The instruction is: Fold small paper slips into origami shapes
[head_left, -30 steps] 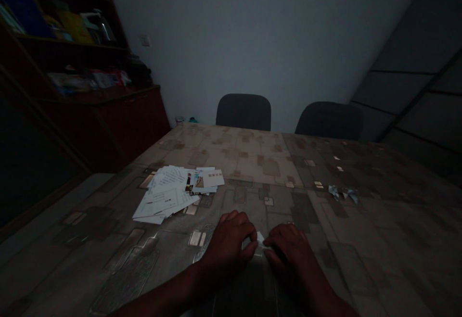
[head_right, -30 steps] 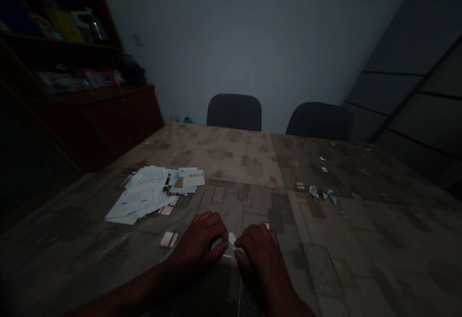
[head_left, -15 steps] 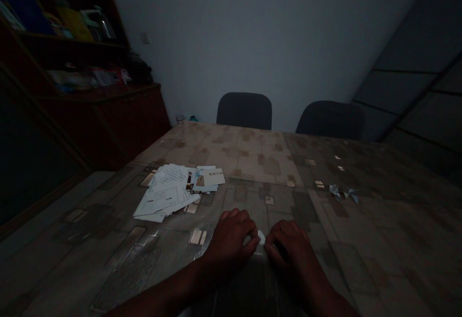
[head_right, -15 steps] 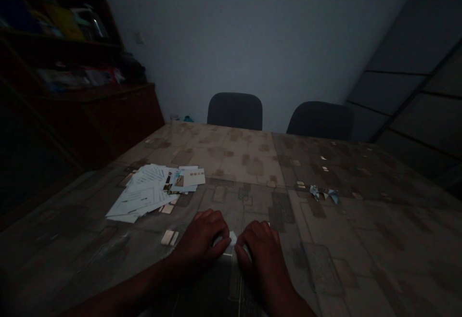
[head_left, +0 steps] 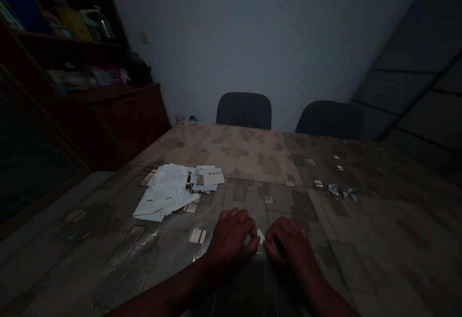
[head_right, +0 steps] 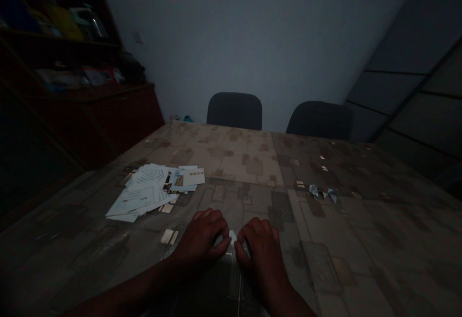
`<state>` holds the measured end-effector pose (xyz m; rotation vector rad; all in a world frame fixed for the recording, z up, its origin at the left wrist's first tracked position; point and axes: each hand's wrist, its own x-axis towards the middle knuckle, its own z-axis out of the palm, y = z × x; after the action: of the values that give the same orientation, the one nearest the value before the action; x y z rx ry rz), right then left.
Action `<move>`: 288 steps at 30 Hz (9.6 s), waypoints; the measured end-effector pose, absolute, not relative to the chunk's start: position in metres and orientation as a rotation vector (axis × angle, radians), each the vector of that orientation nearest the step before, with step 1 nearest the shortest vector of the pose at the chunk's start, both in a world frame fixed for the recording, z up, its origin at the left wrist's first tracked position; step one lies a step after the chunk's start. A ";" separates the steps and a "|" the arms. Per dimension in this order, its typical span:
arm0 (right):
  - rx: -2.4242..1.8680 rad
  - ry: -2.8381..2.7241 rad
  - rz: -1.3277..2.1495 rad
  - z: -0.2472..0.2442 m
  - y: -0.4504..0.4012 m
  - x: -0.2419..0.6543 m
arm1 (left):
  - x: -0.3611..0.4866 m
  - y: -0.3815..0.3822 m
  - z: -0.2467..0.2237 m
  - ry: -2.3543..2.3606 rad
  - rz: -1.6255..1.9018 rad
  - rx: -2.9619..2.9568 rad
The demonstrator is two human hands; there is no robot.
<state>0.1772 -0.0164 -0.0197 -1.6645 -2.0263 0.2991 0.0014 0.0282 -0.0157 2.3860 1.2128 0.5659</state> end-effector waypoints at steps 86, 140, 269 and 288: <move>-1.219 -2.288 0.013 -0.027 -0.032 0.201 | -0.015 -0.011 -0.032 1.188 0.144 2.965; -1.525 -2.233 0.470 -0.009 0.003 0.187 | -0.030 0.013 -0.009 1.278 0.558 2.358; -1.316 -1.731 0.744 -0.001 0.001 0.172 | 0.000 0.018 -0.008 1.139 0.896 1.644; -1.040 -2.463 0.146 -0.018 -0.001 0.198 | -0.009 0.020 -0.023 1.004 0.627 2.540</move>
<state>0.1978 -0.0010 -0.0181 -1.0402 -2.4631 0.1463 -0.0086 0.0203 -0.0232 2.5402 1.0039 0.6268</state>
